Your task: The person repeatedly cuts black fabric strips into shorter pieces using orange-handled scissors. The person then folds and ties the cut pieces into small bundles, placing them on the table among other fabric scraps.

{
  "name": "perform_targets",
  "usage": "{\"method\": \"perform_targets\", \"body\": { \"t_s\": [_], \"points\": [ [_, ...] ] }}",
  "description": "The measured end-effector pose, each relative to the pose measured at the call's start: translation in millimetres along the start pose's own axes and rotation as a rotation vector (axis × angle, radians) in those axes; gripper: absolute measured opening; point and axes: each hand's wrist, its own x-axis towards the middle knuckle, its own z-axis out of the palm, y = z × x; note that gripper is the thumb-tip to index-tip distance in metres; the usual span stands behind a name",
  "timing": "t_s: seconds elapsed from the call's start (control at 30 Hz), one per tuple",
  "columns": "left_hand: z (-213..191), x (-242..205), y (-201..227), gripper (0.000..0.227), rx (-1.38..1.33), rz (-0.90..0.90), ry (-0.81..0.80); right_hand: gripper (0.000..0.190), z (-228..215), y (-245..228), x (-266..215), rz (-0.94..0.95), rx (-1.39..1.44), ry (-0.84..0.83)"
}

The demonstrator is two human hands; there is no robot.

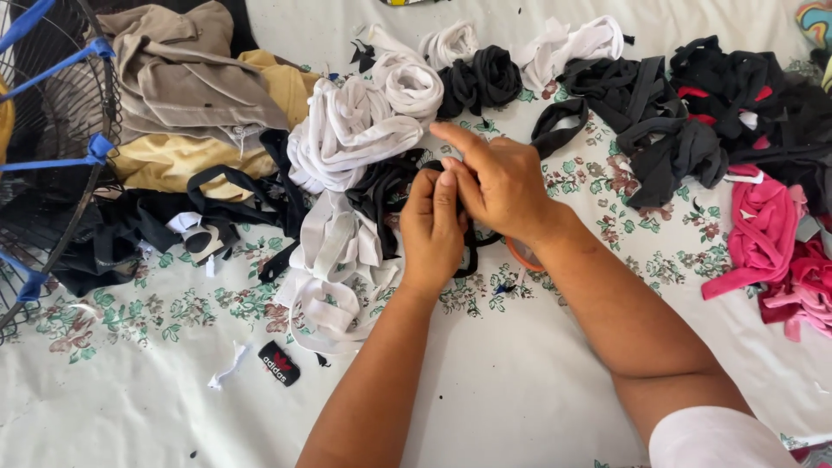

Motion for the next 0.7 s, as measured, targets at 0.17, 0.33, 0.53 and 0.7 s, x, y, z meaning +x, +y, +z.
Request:
{"method": "perform_targets", "body": {
  "t_s": [0.17,0.33,0.53,0.7],
  "points": [
    [-15.3,12.9,10.0,0.028,-0.321,-0.150,0.055,0.026,-2.6,60.7,-19.4,0.248,0.203,0.008],
    [-33.9,29.4,21.8,0.028,-0.587,-0.112,0.273,0.031,-6.7,141.0,-57.0,0.389,0.215,0.065],
    [-46.8,30.8,11.7,0.039,-0.889,-0.193,0.260,0.035,-30.4,141.0,-48.4,0.700,1.195,-0.172],
    [-21.8,16.5,0.8,0.029,-0.508,-0.187,0.073,0.046,-27.0,110.9,-13.7,1.183,1.793,0.585]
  ]
}}
